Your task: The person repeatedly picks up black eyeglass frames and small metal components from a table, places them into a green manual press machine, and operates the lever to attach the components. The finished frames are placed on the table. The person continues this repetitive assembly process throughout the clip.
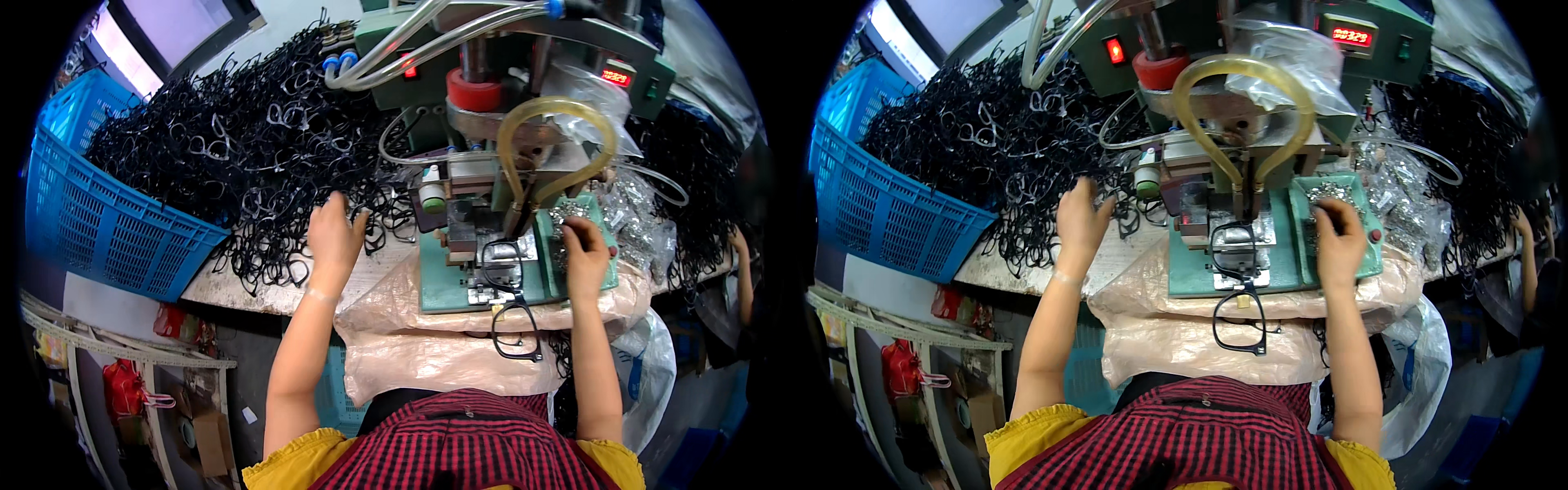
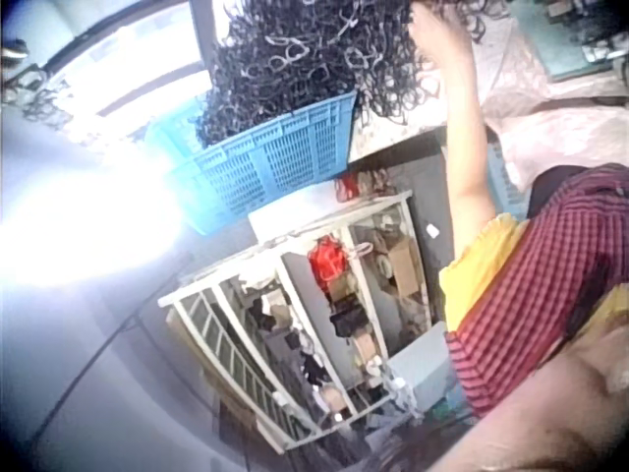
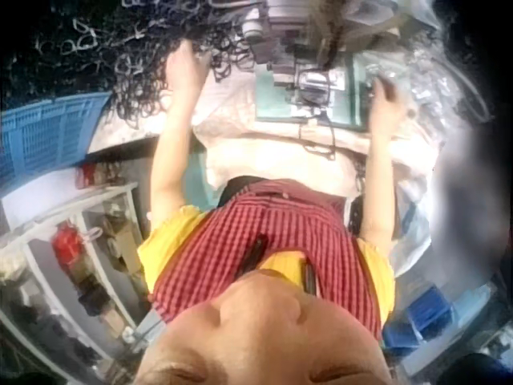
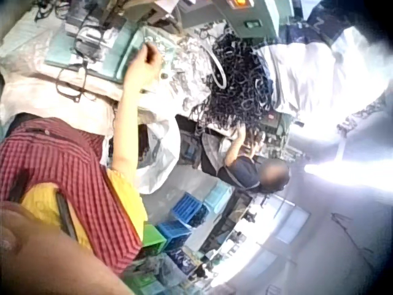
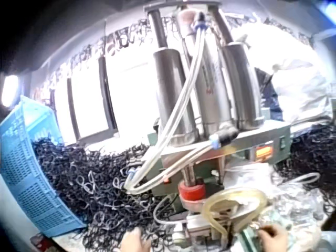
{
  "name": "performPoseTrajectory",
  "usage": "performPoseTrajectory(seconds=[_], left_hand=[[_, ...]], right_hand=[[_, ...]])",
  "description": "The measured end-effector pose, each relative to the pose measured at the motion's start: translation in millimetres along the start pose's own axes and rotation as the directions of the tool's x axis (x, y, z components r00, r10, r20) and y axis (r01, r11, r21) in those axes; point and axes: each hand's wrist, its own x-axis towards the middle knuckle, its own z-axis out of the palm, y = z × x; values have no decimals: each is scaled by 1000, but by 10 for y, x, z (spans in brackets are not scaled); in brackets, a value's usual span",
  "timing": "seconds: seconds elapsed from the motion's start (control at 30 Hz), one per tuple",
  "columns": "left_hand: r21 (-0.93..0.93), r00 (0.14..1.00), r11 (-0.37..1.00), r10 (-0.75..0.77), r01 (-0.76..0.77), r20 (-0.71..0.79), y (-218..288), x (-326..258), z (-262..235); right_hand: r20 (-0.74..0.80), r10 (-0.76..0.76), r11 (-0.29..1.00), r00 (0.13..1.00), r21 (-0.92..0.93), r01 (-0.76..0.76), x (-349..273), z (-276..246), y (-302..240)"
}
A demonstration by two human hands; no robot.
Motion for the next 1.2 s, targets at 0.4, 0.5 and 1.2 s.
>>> performPoseTrajectory(seconds=[0.4,0.5,1.2], left_hand=[[-18,917,998,-48,60,396,-189,677,-29],[-83,941,987,-106,140,322,-400,390,-127],[-903,917,166,126,-396,-379,1434,-13,-871]], right_hand=[[-117,-118,930,986,-360,68,-384,-735,-191],[-226,-86,933,970,-360,-1,-707,-1037,-64],[253,79,802,964,559,-212,-359,567,-1178]])
